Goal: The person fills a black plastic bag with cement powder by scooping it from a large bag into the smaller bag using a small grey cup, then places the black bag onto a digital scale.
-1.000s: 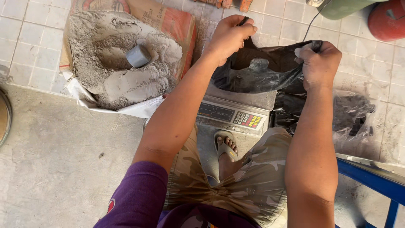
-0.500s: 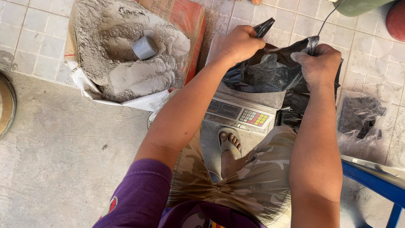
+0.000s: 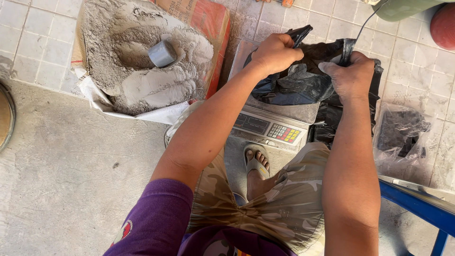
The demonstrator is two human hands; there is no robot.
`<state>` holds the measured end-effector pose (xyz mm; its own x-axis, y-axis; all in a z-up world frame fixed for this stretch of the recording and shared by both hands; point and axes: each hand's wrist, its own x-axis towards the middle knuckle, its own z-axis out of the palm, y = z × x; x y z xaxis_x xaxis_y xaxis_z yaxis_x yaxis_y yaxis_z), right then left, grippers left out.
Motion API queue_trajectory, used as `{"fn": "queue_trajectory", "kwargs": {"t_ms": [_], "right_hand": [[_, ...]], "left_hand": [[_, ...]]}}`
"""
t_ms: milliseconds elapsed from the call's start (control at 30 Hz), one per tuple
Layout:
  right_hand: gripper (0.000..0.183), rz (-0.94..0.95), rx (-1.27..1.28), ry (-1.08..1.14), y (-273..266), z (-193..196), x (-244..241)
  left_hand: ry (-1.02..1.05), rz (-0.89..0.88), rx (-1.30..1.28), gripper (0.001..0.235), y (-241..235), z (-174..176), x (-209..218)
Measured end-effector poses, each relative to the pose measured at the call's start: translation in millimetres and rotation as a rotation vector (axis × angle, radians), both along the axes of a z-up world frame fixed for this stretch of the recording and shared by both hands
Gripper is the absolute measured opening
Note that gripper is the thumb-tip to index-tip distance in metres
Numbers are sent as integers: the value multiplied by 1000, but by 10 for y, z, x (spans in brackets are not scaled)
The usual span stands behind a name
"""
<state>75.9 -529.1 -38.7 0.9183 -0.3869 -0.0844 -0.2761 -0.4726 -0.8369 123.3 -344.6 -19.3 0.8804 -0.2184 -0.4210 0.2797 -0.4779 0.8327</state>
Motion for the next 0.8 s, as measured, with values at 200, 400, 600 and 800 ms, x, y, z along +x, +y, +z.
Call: {"fn": "queue_trajectory", "kwargs": {"t_ms": [200, 400, 600, 800], "right_hand": [[28, -13, -33, -23, -21, -30, 11], [34, -30, -33, -42, -72, -91, 26], [28, -10, -53, -25, -89, -114, 32], [15, 6, -84, -56, -181, -243, 84]], "left_hand": [[-61, -5, -64, 27, -44, -87, 4], [-44, 3, -86, 25, -72, -87, -7], [-70, 38, -158, 26, -100, -135, 12], [-65, 72, -343, 21, -53, -140, 4]]}}
